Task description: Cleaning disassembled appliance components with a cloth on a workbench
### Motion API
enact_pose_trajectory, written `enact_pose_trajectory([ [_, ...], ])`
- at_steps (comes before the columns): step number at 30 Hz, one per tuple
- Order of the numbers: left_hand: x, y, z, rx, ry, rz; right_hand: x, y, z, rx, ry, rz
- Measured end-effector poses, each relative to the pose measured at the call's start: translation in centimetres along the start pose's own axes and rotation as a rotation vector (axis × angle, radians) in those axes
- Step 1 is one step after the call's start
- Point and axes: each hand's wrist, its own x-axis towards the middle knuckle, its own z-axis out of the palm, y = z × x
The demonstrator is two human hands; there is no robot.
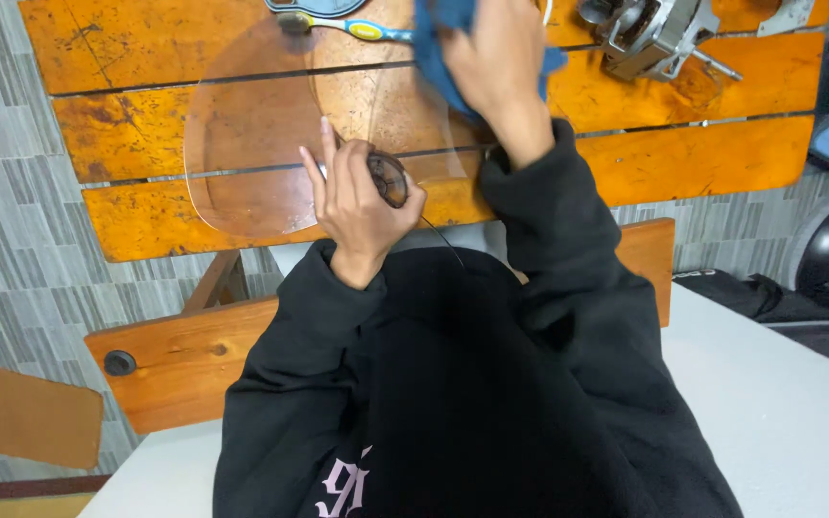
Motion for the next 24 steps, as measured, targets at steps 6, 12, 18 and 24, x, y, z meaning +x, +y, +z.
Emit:
enact_pose_trajectory([
  [6,0.2,0.2,-0.3,-0.035,-0.002,-0.05,-5.9,0.3,-3.4,0.242,-0.083,0.404],
  [12,-0.4,0.1,0.3,-0.103,0.08,-0.064,-10.4,2.6,-3.7,0.28,-0.109,0.417],
  [18,-0.6,0.4,-0.6,-0.038,-0.07,-0.086,-3.0,1.6,-1.9,-0.094,-0.195,0.163],
  [24,0.3,-0.3,-1.8,-0.034,-0.194,-0.103,-1.1,1.1,-1.0,-0.193,-0.221,0.103],
])
